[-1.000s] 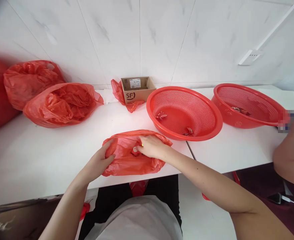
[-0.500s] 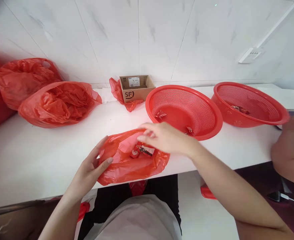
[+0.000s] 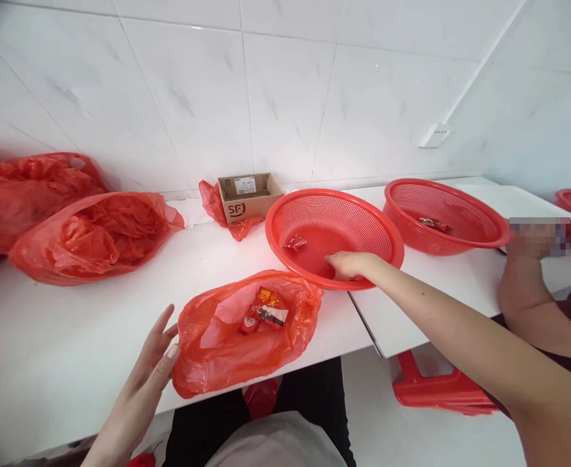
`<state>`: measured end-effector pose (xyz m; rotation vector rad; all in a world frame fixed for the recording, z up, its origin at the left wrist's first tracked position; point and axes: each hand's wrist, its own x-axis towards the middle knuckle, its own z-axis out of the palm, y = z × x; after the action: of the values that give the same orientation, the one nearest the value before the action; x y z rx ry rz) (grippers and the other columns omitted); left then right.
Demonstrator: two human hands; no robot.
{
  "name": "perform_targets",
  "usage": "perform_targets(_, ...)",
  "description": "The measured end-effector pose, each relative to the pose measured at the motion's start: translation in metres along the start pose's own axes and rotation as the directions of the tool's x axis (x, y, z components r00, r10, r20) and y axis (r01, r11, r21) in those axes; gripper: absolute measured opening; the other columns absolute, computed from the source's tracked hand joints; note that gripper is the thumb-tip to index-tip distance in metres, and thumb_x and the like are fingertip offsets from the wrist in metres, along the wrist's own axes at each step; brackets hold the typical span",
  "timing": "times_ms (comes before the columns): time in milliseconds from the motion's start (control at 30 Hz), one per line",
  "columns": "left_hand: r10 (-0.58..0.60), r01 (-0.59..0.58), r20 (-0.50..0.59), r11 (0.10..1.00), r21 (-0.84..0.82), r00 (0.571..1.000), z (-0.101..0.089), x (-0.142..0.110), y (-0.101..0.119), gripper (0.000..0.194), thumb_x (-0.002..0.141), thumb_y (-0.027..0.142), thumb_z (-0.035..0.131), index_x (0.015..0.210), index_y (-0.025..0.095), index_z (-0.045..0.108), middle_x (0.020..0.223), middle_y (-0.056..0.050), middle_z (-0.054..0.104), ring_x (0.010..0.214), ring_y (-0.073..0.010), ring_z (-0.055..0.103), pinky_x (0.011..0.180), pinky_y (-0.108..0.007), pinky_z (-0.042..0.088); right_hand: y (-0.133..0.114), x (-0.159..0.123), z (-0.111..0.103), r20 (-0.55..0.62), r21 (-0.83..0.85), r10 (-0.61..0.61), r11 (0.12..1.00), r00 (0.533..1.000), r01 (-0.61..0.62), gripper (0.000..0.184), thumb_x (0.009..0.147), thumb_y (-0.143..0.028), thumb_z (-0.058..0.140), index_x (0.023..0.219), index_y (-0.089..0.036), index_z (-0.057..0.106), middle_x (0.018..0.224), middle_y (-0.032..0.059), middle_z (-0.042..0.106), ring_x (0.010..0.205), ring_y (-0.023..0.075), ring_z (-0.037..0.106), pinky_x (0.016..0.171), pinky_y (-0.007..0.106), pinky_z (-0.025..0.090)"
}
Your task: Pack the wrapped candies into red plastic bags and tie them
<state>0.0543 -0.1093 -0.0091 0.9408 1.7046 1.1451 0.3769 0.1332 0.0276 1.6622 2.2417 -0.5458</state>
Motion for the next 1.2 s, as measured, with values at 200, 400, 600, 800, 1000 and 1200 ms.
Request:
perform_targets(200, 0.013, -0.013, -0.002, 1.0, -0.015, 1.0, -0.004, 0.004, -0.005, 0.071, 0.088, 0.062, 0.047, 0.152, 0.044, 0.022, 0.154, -0.007, 0.039, 0.132, -0.0327, 0.047, 0.1, -0.049, 0.049, -0.021, 0.009, 0.0, 0.213, 0.001, -0.099, 0.995, 0.972, 0.101, 0.025, 0.061, -0.015, 0.071, 0.084, -0.022, 0.063, 0.08, 0.0014, 0.067, 0.064, 0.0169, 0.062, 0.052, 0.027, 0.041)
perform_targets(400, 0.022, -0.022, -0.004, 0.998, -0.051, 1.0, -0.011, 0.001, -0.013, 0.079, 0.085, 0.064, 0.051, 0.153, 0.039, 0.022, 0.152, -0.011, 0.041, 0.124, -0.0352, 0.053, 0.091, -0.048, 0.054, -0.01, 0.018, 0.0, 0.365, -0.041, 0.076, 0.997, 0.928, -0.065, 0.023, 0.07, -0.034, 0.072, 0.077, -0.014, 0.062, 0.066, 0.007, 0.063, 0.054, 0.0234, 0.063, 0.052, 0.035, 0.048)
perform_targets(600, -0.012, 0.007, -0.055, 0.995, -0.095, 0.998, -0.005, -0.003, -0.011, 0.075, 0.084, 0.063, 0.054, 0.151, 0.041, 0.029, 0.149, -0.009, 0.044, 0.129, -0.035, 0.048, 0.102, -0.052, 0.043, -0.011, 0.021, 0.009, 0.439, 0.022, 0.092, 0.993, 0.894, -0.112, 0.03, 0.061, -0.014, 0.075, 0.087, -0.015, 0.059, 0.072, 0.0049, 0.065, 0.055, 0.0241, 0.066, 0.052, 0.035, 0.051)
perform_targets(800, -0.022, 0.017, -0.034, 0.99, -0.137, 0.999, -0.006, -0.003, -0.013, 0.075, 0.084, 0.062, 0.055, 0.151, 0.041, 0.029, 0.15, -0.009, 0.043, 0.12, -0.0322, 0.055, 0.09, -0.043, 0.051, -0.002, 0.008, -0.03, 0.198, 0.247, -0.044, 0.969, 0.979, -0.006, 0.022, 0.074, -0.018, 0.065, 0.086, -0.019, 0.048, 0.093, 0.0077, 0.066, 0.073, 0.0198, 0.07, 0.058, 0.028, 0.053)
perform_targets(1000, -0.041, 0.039, -0.009, 0.987, -0.157, 0.999, -0.004, -0.005, -0.01, 0.075, 0.083, 0.058, 0.06, 0.15, 0.041, 0.031, 0.146, -0.008, 0.046, 0.104, -0.0258, 0.063, 0.069, -0.03, 0.055, -0.045, -0.037, -0.052, -0.207, 0.777, -0.328, 0.517, 0.922, 0.359, 0.027, 0.08, -0.031, 0.068, 0.082, -0.022, 0.043, 0.096, 0.0049, 0.068, 0.087, 0.0192, 0.069, 0.069, 0.031, 0.058)
perform_targets(1200, -0.057, 0.099, 0.128, 0.932, -0.35, 0.99, 0.007, 0.0, -0.005, 0.058, 0.079, 0.048, 0.071, 0.129, 0.022, 0.06, 0.12, -0.01, 0.066, 0.099, -0.025, 0.067, 0.079, -0.032, 0.056, -0.121, -0.051, -0.007, -0.197, 0.807, -0.505, 0.404, 0.84, 0.431, 0.025, 0.083, -0.037, 0.068, 0.082, -0.021, 0.048, 0.09, 0.0029, 0.065, 0.083, 0.0174, 0.067, 0.067, 0.031, 0.059)
